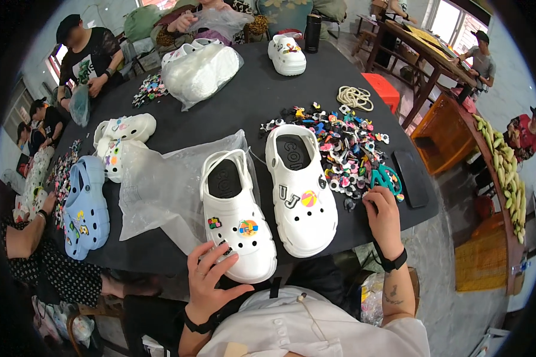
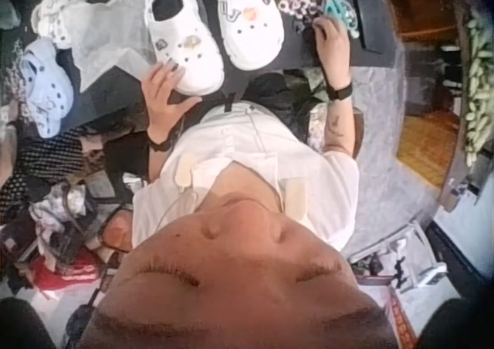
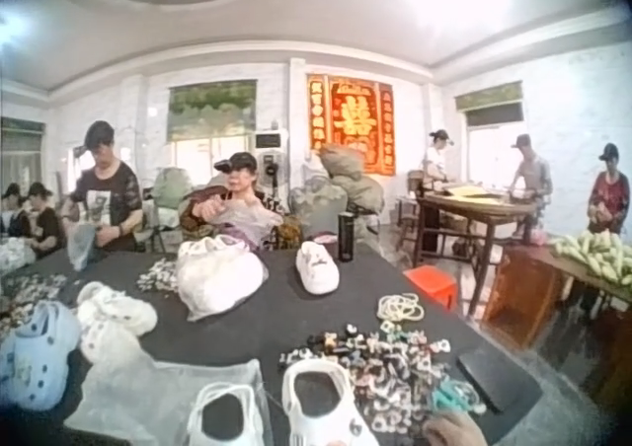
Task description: Applying decorative charms to various pairs of plastic clogs.
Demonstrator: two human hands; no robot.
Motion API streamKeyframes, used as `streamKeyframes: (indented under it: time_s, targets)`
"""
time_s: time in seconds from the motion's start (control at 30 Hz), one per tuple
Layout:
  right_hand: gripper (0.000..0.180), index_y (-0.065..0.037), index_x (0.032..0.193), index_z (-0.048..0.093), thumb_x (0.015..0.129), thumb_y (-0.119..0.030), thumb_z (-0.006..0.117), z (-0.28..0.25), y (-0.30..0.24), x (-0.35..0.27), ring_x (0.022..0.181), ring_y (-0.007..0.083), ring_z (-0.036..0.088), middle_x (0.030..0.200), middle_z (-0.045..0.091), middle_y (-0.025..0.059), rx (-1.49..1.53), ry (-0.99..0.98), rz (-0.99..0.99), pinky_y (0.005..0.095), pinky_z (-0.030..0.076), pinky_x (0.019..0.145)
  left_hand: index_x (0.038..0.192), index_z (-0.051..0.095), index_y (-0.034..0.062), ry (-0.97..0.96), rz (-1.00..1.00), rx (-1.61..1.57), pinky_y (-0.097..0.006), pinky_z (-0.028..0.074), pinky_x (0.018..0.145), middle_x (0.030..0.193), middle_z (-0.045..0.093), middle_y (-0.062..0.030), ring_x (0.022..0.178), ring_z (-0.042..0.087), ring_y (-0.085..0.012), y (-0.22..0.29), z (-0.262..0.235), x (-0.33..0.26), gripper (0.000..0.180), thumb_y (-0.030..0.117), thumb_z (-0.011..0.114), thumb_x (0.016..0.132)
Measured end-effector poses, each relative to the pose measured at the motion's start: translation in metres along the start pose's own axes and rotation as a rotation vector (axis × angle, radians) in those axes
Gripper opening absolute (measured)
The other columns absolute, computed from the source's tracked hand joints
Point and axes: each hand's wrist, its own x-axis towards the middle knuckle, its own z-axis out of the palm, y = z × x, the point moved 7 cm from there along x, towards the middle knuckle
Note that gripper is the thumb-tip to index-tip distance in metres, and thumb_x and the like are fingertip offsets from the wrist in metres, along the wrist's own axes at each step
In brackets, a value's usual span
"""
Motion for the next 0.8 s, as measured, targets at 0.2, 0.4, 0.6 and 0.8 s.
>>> streamKeyframes:
  time_s: [0.2, 0.4, 0.6, 0.8]
  targets:
    - [0.023, -0.002, 0.105, 0.062, 0.084, 0.002, 0.066, -0.009, -0.005, -0.010, 0.090, 0.0317, 0.060, 0.101, 0.059, 0.0131, -0.081, 0.016, 0.153, 0.0389, 0.049, 0.078, 0.124, 0.061, 0.0139, -0.032, -0.032, -0.007, -0.047, 0.043, 0.098, 0.136, 0.052, -0.0063, 0.125, 0.045, -0.0375, -0.003, 0.004, -0.011, 0.073, 0.041, 0.088, 0.061]
    - [0.017, -0.001, 0.099, 0.064, 0.083, 0.005, 0.066, -0.013, 0.011, -0.025, 0.085, 0.0284, 0.063, 0.099, 0.062, 0.0117, 0.359, 0.084, 0.298, 0.0340, 0.050, 0.073, 0.124, 0.061, 0.0142, -0.024, -0.016, 0.000, -0.046, 0.043, 0.099, 0.137, 0.051, -0.0067, 0.125, 0.045, -0.0369, -0.004, 0.006, -0.012, 0.074, 0.038, 0.089, 0.060]
    - [0.014, -0.002, 0.092, 0.066, 0.082, 0.008, 0.066, -0.019, -0.029, -0.028, 0.082, 0.0268, 0.063, 0.100, 0.064, 0.0119, 0.200, 0.170, 0.079, 0.0310, 0.050, 0.071, 0.124, 0.061, 0.0151, -0.006, -0.014, -0.009, -0.045, 0.044, 0.098, 0.137, 0.052, -0.0057, 0.124, 0.045, -0.0366, -0.004, 0.005, -0.011, 0.074, 0.033, 0.090, 0.058]
    - [0.025, -0.004, 0.090, 0.070, 0.069, 0.008, 0.069, -0.013, -0.045, -0.033, 0.089, 0.0275, 0.063, 0.101, 0.065, 0.0106, 0.134, 0.108, -0.052, 0.0357, 0.051, 0.072, 0.123, 0.061, 0.0156, -0.005, -0.018, -0.024, -0.045, 0.044, 0.098, 0.137, 0.052, -0.0053, 0.125, 0.045, -0.0364, -0.006, 0.006, -0.011, 0.074, 0.032, 0.091, 0.057]
